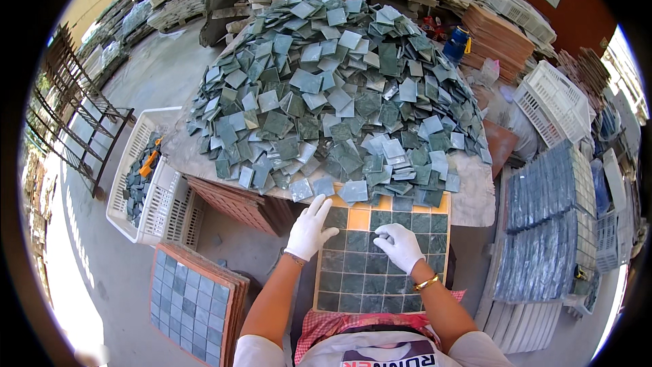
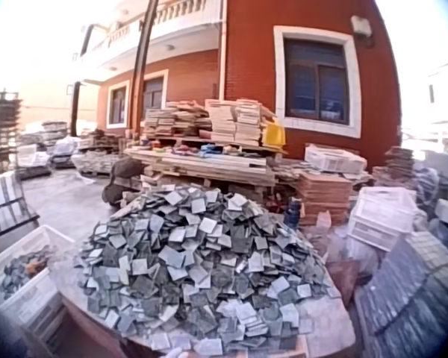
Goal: The person places small square tiles into a grid frame, then flips the frame to reveal a completed tile sheet. They repeat this process with another frame, arranging tiles one by one into the grid.
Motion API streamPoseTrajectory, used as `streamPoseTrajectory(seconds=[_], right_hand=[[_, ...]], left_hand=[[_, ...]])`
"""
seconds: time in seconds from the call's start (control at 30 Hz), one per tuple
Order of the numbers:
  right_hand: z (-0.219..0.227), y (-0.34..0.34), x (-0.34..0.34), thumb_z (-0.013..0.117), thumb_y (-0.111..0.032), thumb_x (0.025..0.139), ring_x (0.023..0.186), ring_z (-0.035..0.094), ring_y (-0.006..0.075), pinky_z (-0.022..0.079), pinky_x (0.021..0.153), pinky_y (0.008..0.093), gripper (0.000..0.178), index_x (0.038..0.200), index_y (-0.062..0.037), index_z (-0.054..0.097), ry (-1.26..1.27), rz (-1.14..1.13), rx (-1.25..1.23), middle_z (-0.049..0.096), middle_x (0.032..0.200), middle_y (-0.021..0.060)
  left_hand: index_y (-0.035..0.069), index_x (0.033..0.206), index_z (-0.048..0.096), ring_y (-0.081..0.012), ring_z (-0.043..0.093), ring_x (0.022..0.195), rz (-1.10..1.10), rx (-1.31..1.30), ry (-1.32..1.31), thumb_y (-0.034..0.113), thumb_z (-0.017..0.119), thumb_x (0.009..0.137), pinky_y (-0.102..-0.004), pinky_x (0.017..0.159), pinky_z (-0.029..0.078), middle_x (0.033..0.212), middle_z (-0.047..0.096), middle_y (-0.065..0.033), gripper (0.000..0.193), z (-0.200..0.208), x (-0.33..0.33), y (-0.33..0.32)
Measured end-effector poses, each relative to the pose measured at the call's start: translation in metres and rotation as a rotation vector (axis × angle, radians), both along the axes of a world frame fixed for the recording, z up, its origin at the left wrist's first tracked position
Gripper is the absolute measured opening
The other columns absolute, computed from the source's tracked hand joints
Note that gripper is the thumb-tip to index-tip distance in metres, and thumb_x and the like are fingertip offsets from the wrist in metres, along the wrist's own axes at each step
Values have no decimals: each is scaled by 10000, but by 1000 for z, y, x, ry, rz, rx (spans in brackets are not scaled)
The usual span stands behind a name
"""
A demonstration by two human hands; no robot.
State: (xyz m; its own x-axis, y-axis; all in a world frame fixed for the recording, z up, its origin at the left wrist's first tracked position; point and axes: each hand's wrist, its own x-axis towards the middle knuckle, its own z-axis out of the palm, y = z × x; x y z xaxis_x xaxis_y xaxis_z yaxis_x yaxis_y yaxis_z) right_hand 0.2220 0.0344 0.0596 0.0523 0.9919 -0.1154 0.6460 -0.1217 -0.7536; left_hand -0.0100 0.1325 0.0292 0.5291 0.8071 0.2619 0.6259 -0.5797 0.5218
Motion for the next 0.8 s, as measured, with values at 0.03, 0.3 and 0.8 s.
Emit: streamPoseTrajectory(seconds=[0.03,0.3,0.8], right_hand=[[6,9,-3,694,-221,812,752,631,237,513,716,351,265,1010,-49,654,-47,7,32,644,881,107],[24,103,-18,669,-179,812,930,641,334,523,755,450,422,1206,-128,529,-472,219,197,555,1146,139],[-20,67,-4,594,-215,882,882,612,366,496,741,461,227,1087,-117,585,-213,200,208,623,914,150]], left_hand=[[77,1322,496,-364,560,1029,39,-7,-2,236,770,721,-416,863,498,1379,460,-143,679,-5,-2,-2],[141,1275,569,-354,556,926,158,50,78,203,711,778,-415,823,492,1368,465,-178,521,-1,26,-20],[26,1335,485,-368,380,1327,138,86,74,190,650,820,-466,1096,292,1424,433,-185,565,-19,22,-47]])
